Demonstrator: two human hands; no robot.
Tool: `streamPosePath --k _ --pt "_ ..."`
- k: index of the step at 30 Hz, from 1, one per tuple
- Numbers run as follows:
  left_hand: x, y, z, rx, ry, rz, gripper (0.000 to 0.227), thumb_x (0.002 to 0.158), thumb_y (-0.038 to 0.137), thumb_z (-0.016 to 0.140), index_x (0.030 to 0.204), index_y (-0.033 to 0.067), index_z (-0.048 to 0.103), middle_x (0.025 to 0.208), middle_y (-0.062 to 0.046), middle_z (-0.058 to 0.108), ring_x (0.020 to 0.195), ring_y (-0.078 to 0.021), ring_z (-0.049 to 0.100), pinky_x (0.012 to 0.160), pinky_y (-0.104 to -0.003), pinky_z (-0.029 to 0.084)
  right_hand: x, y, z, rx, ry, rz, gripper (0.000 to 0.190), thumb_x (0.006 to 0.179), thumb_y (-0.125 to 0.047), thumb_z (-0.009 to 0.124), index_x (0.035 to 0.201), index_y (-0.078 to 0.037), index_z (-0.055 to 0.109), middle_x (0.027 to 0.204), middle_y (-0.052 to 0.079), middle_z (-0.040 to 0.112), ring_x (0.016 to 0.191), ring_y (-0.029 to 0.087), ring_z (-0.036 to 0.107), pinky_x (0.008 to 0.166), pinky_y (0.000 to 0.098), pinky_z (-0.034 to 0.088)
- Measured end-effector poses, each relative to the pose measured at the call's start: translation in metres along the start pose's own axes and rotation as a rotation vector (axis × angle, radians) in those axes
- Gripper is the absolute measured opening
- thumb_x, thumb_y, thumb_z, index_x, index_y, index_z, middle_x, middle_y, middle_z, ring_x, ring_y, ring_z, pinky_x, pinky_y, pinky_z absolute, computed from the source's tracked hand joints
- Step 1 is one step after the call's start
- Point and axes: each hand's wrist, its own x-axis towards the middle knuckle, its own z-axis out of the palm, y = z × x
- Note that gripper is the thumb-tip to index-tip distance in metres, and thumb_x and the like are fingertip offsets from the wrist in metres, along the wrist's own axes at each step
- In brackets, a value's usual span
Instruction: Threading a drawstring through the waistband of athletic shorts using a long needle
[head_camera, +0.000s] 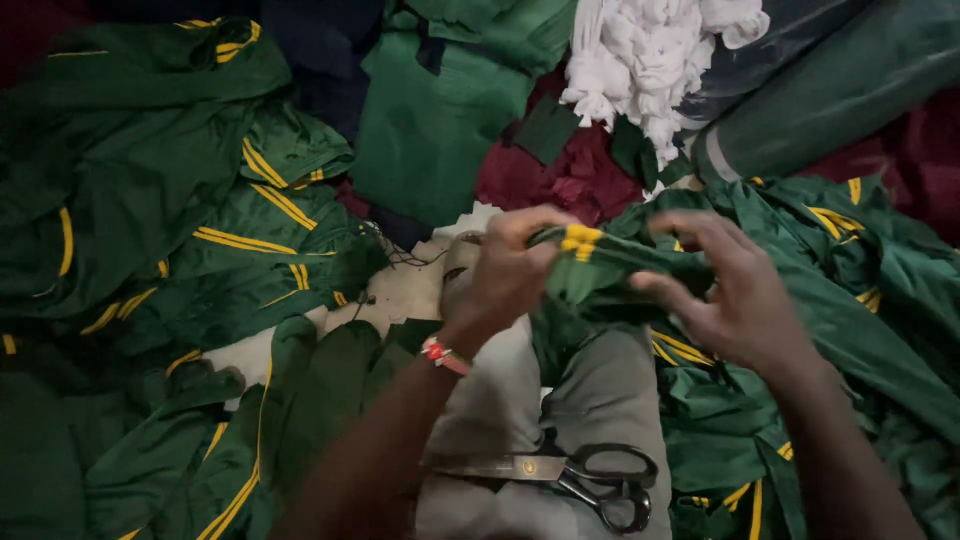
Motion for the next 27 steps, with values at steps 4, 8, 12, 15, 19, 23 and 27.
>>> streamPosePath --k 4,8,12,15,19,23,27 --pt "0.035 0.004 0.044 0.004 -0.055 0.201 0.017 0.08 0.003 0.059 0.091 0.0073 0.07 0.091 -0.002 0.072 0.088 -0.0116 0.066 0.08 -0.029 0.055 0.009 0.006 0.009 -0.135 0.139 -0.277 0.031 0.103 -0.028 0.064 0.119 -0.001 0.062 0.092 0.011 0.065 0.05 0.015 0.043 0.05 0.0345 0.031" --pt "0.047 0.014 0.024 -0.005 -0.011 0.283 0.027 0.069 -0.007 0.057 0.089 0.0111 0.063 0.083 0.0 0.065 0.076 -0.0089 0.063 0.069 -0.02 0.049 0.012 0.022 -0.003 -0.041 0.395 -0.175 0.023 0.092 -0.015 0.09 0.098 0.001 0.076 0.094 0.011 0.073 0.084 0.017 0.064 0.079 0.031 0.048" --pt "0.063 -0.006 0.002 0.034 0.093 0.227 0.016 0.071 0.0 0.06 0.077 0.0082 0.072 0.073 -0.003 0.071 0.065 -0.0115 0.064 0.057 -0.028 0.051 0.017 0.014 -0.018 0.016 0.532 -0.068 0.014 0.095 -0.005 0.092 0.099 0.001 0.08 0.09 0.012 0.073 0.082 0.015 0.065 0.069 0.0302 0.047" --pt "0.091 -0.006 -0.005 -0.069 0.156 0.228 0.023 0.065 -0.004 0.053 0.074 0.006 0.072 0.071 -0.005 0.071 0.062 -0.0111 0.062 0.054 -0.025 0.048 0.024 0.008 -0.028 0.009 0.553 -0.069 0.012 0.1 -0.005 0.09 0.102 0.002 0.08 0.09 0.01 0.073 0.081 0.014 0.063 0.064 0.0294 0.045" --pt "0.117 0.037 -0.006 0.481 0.306 0.37 0.025 0.067 -0.001 0.06 0.077 0.0206 0.064 0.068 0.006 0.069 0.058 -0.0127 0.065 0.051 -0.033 0.041 0.038 0.013 -0.04 -0.01 0.599 -0.119 0.009 0.11 -0.004 0.084 0.108 0.003 0.079 0.097 0.008 0.074 0.084 0.01 0.06 0.071 0.0268 0.046" --pt "0.116 -0.028 0.015 0.761 0.159 0.305 0.052 0.06 -0.012 0.066 0.105 0.0147 0.062 0.092 -0.005 0.069 0.087 -0.0274 0.063 0.078 -0.043 0.047 0.045 0.018 -0.04 0.036 0.704 -0.101 0.017 0.117 -0.005 0.085 0.105 0.003 0.076 0.092 0.006 0.067 0.083 0.011 0.057 0.066 0.029 0.045" --pt "0.088 -0.071 0.027 0.165 -0.005 -0.539 0.016 0.085 0.018 0.051 0.094 0.0079 0.061 0.076 -0.013 0.063 0.064 -0.0323 0.059 0.051 -0.045 0.045 0.052 0.031 -0.031 0.019 0.748 -0.113 0.025 0.112 -0.005 0.084 0.095 0.0 0.067 0.089 0.004 0.06 0.084 0.013 0.053 0.071 0.033 0.042"
